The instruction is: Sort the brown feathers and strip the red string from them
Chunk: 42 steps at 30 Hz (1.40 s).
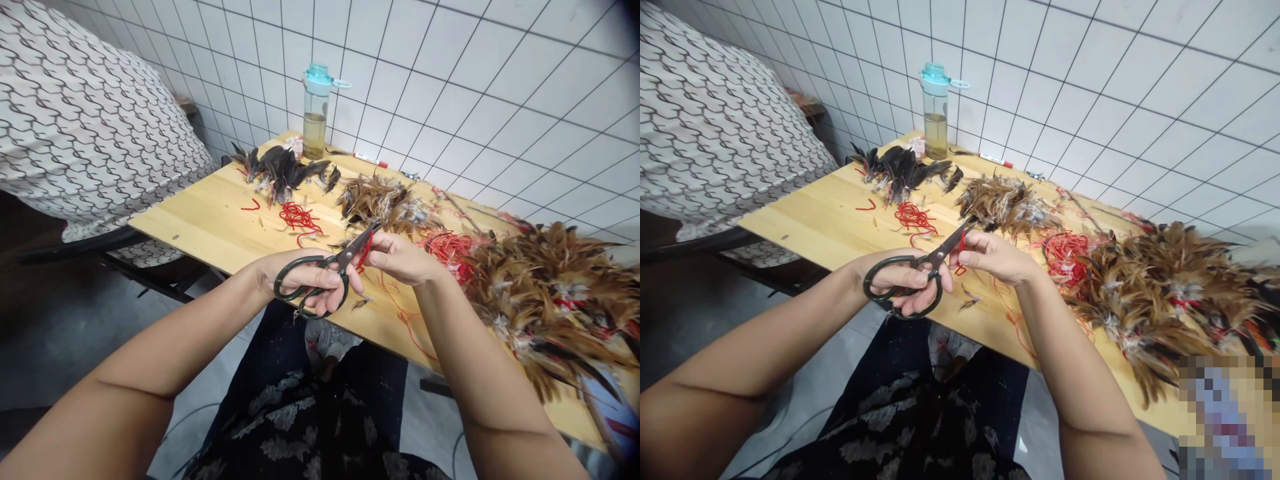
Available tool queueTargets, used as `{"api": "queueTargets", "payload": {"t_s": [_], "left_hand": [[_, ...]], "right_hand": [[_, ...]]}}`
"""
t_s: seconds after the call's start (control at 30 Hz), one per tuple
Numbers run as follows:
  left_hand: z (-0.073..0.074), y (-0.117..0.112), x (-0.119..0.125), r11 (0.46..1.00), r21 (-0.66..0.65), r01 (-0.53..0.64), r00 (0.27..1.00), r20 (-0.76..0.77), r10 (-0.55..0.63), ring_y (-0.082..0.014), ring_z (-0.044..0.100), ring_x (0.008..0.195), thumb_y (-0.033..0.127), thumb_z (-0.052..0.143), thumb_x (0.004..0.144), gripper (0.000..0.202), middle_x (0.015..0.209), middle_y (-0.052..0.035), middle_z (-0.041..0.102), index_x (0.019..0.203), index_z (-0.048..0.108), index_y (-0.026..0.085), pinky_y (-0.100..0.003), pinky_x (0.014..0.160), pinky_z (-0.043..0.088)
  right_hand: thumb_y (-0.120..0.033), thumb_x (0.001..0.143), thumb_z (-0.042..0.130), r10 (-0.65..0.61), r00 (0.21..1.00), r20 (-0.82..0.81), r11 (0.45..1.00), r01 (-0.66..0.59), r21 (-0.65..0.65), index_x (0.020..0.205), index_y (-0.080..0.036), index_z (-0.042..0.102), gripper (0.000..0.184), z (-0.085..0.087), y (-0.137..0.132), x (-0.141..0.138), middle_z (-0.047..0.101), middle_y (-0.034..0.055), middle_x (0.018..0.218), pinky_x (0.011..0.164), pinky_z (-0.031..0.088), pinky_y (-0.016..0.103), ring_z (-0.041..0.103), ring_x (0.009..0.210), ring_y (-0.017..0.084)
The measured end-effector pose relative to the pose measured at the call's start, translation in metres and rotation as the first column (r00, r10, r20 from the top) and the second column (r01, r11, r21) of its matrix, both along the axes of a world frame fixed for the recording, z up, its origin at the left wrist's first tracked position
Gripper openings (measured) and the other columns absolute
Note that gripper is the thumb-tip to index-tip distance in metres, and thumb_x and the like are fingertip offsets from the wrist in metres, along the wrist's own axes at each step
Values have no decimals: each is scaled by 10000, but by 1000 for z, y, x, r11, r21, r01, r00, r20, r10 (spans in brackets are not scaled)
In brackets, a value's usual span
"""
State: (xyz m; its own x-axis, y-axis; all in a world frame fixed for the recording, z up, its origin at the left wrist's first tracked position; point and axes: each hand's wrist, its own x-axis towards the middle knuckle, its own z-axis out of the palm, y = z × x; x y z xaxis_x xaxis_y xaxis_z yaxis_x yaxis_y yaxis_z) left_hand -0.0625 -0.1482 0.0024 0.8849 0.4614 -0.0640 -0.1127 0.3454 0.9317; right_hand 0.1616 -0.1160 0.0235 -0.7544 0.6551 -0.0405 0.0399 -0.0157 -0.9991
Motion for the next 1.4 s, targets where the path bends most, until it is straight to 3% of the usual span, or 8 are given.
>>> {"api": "queueTargets", "payload": {"t_s": [0.27,0.5,0.67,0.8,1.0,1.13,1.27,1.4], "left_hand": [[-1,-4,5,999,-10,-35,999,-38,35,-133,570,474,449,674,763,415,652,-76,671,1043,691,142,-191,359,345],[-3,-5,8,998,-48,-41,999,1,41,-133,565,490,484,678,766,428,680,-88,679,1028,692,146,-207,365,338],[-10,-6,11,995,-97,-27,998,51,32,-117,597,535,485,685,775,503,699,-71,670,1085,648,91,-179,427,388],[-16,-9,12,986,-165,-13,997,72,25,-135,636,608,447,685,795,469,766,-87,688,1097,639,92,-186,474,420],[-21,-18,20,982,-167,-87,989,103,105,-154,671,666,405,673,817,460,815,-108,699,1141,618,84,-187,500,444],[-24,-29,28,973,-171,-153,984,68,167,-136,647,595,410,683,808,466,767,-103,696,1122,618,72,-167,438,399],[-26,-40,32,969,-182,-165,985,27,172,-61,517,414,457,653,825,479,683,-79,680,1102,633,66,-156,367,311],[-23,-51,37,932,-291,-214,971,39,235,-81,558,457,475,705,773,513,672,-51,658,1090,639,78,-155,354,282]], "right_hand": [[-538,763,691,-95,993,73,995,91,50,795,-165,595,387,-10,-10,2,556,-9,691,641,395,260,487,642,107],[-564,851,563,-132,990,45,991,132,-9,841,-152,606,414,-18,-21,3,397,-49,593,534,261,247,319,553,90],[-613,836,540,-110,988,104,990,118,-76,705,-156,545,476,-19,-32,1,305,-67,563,511,169,260,209,523,79],[-642,806,550,-122,979,165,988,135,-71,662,-166,518,498,-19,-39,3,289,-69,549,500,163,257,206,511,75],[-672,754,577,-274,932,238,961,277,23,630,-185,485,510,-24,-46,7,292,-74,511,491,161,258,225,489,76],[-690,759,555,-258,937,237,966,252,54,607,-192,442,533,-26,-52,11,347,-51,559,518,213,253,279,536,88],[-710,787,499,-244,931,272,962,197,186,592,-188,462,558,-24,-57,18,415,-21,599,577,280,267,341,595,111],[-698,820,446,-229,916,330,961,160,224,588,-198,424,552,-24,-62,21,387,-28,589,590,288,269,320,592,113]]}}
